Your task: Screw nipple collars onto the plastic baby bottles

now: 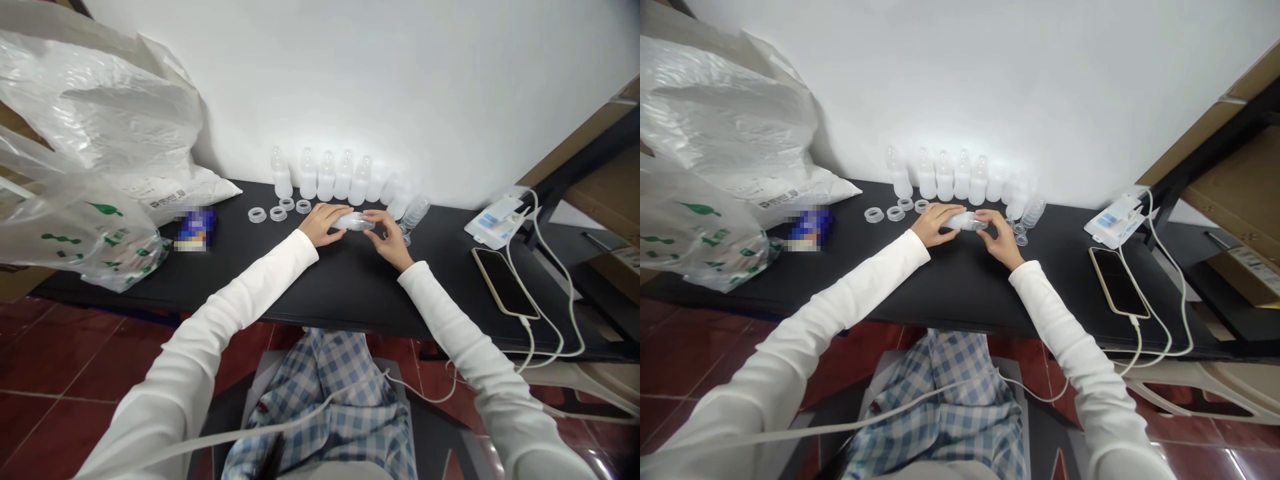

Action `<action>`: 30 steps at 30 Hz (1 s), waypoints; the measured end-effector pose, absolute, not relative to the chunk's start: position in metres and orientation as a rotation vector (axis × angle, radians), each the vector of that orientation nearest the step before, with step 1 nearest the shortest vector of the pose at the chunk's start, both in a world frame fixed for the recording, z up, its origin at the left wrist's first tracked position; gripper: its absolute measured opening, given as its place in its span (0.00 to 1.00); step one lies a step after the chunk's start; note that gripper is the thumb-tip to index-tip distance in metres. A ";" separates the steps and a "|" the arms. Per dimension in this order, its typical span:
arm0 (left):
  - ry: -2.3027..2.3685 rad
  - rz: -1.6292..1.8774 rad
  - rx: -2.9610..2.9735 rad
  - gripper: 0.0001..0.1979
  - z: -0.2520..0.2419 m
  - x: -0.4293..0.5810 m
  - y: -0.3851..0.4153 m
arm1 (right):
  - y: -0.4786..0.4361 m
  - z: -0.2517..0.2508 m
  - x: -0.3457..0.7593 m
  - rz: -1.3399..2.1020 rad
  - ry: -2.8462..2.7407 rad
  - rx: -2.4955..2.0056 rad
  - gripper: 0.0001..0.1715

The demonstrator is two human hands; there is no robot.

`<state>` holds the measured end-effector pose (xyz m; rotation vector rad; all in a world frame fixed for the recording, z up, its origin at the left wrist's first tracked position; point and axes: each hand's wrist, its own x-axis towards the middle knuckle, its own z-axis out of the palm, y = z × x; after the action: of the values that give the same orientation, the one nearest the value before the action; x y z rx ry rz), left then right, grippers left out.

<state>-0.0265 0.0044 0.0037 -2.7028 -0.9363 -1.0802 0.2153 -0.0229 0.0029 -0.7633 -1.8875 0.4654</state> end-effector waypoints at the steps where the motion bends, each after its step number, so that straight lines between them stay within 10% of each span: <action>1: -0.915 -1.075 -2.725 0.25 0.003 -0.028 0.006 | -0.023 0.003 0.215 0.477 -1.889 -0.758 0.17; 30: -0.916 -1.079 -2.637 0.27 -0.002 -0.004 -0.010 | -0.029 0.015 0.206 0.167 -1.907 -1.324 0.34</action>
<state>-0.0036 -0.0096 -0.0018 -2.6372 -0.9157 -1.0795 0.2060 -0.0291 0.0146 -1.3236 -1.9071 0.1674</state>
